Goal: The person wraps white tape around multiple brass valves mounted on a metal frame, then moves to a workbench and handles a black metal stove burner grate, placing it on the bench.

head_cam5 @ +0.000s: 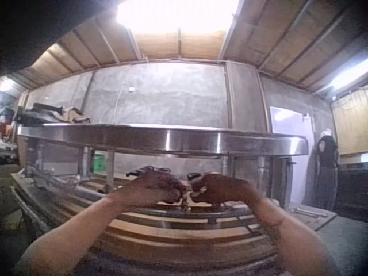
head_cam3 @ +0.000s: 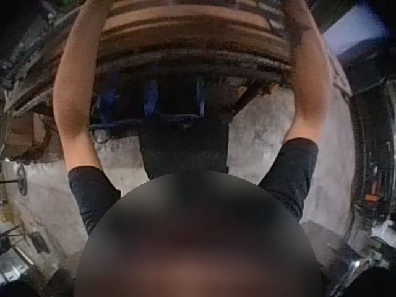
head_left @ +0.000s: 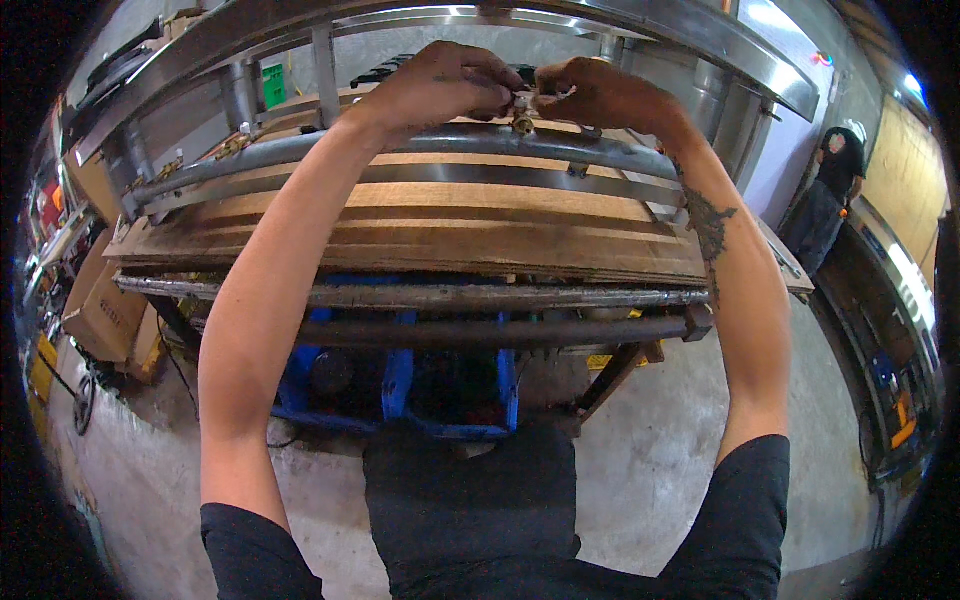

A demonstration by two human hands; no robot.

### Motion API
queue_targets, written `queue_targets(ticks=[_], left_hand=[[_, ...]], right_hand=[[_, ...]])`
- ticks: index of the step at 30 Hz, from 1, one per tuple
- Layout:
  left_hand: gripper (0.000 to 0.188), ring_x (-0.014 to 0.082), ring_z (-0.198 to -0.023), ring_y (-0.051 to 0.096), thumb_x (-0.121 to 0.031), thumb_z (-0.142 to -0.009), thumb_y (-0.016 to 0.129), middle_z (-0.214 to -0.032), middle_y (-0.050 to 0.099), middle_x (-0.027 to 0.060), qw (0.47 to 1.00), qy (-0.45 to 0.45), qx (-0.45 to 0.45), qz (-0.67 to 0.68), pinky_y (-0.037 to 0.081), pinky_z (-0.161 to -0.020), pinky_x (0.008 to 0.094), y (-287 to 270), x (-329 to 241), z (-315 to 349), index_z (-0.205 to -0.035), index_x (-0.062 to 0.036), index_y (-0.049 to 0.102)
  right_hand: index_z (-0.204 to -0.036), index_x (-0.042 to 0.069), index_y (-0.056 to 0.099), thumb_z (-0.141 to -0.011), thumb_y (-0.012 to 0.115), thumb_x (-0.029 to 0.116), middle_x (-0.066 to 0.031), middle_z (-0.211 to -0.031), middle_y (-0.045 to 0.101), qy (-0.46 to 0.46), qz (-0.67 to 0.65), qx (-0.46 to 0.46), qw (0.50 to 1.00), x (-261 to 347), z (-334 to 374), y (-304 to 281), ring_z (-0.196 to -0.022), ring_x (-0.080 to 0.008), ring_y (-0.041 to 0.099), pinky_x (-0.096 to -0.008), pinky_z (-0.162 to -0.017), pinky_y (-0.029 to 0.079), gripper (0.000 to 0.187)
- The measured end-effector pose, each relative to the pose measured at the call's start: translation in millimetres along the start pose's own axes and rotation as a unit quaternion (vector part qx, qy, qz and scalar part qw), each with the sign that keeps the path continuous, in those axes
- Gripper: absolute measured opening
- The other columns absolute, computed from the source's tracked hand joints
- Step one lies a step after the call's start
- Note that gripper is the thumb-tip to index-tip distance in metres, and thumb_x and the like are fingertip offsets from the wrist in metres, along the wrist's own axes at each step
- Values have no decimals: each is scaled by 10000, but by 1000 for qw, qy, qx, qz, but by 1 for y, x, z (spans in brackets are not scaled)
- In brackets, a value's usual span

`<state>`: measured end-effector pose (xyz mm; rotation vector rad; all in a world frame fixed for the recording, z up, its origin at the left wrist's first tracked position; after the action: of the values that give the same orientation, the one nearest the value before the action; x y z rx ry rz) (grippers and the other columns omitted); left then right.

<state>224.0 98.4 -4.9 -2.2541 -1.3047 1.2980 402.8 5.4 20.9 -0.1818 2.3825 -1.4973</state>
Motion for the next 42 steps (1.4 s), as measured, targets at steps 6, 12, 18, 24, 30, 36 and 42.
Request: queue_targets(ticks=[6, 12, 18, 24, 30, 36, 42], left_hand=[[307, 218, -1045, 722, -110, -933, 744, -1108, 753, 160, 1000, -11, 5, -16, 550, -993, 317, 10, -9, -4, -1213, 12, 715], [271, 171, -1015, 698, -84, -948, 677, -1087, 756, 88, 999, 6, 9, -41, 538, -964, 309, 12, -10, -4, -1206, -6, 703], [277, 167, -1028, 700, -53, -919, 685, -1089, 759, 98, 999, -6, 6, -53, 537, -981, 317, 11, -4, -9, -1191, -7, 703], [300, 176, -1053, 702, -45, -900, 680, -1109, 760, 104, 990, 44, -11, -134, 533, -990, 319, 7, -16, -11, -1197, -4, 699], [353, 224, -1085, 697, -93, -868, 701, -1166, 753, 131, 980, 67, -13, -188, 510, -1025, 349, 11, -43, 7, -1210, -2, 706], [375, 217, -1051, 695, -87, -832, 753, -1141, 754, 138, 975, 97, -20, -198, 520, -992, 352, 19, -50, 8, -1193, 4, 703], [294, 164, -997, 677, -112, -868, 771, -1079, 753, 118, 975, 114, -50, -182, 526, -940, 338, 18, -39, 2, -1121, 11, 688]], right_hand=[[-1036, -2, 676, -994, 562, 439, -270, -957, 702, 9, 2, 7, 1000, 3, 19, -13, -922, -466, 673, -537, -844, 511, 457], [-1094, 14, 687, -996, 582, 363, -223, -1033, 710, 40, -17, 45, 998, 17, 29, -28, -938, -360, 646, -471, -889, 518, 377], [-1093, 35, 687, -1009, 608, 269, -155, -990, 721, 73, -41, 15, 996, 29, 34, -31, -859, -211, 598, -391, -866, 519, 261], [-1146, 37, 707, -985, 617, 361, -194, -1031, 730, 65, -34, 28, 997, 38, 31, -34, -892, -287, 647, -410, -863, 527, 373], [-1066, 7, 728, -969, 621, 487, -165, -939, 726, 73, -17, 40, 996, 40, 25, -39, -808, -253, 655, -387, -810, 528, 501], [-1050, -15, 734, -922, 616, 673, -162, -895, 734, 203, -80, 16, 976, 40, 11, -38, -708, -239, 699, -364, -697, 563, 710], [-1158, -71, 683, -955, 606, 659, -142, -962, 729, 148, -145, 29, 978, 69, 27, -55, -733, -229, 728, -337, -711, 571, 762]])
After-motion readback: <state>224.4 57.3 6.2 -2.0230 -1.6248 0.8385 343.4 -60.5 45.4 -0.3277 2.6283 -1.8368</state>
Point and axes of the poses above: each hand's wrist, its own z-axis away from the middle knuckle, its own y-axis out of the palm, x = y × z, the point moved 4 cm from there along -z, towards the middle knuckle
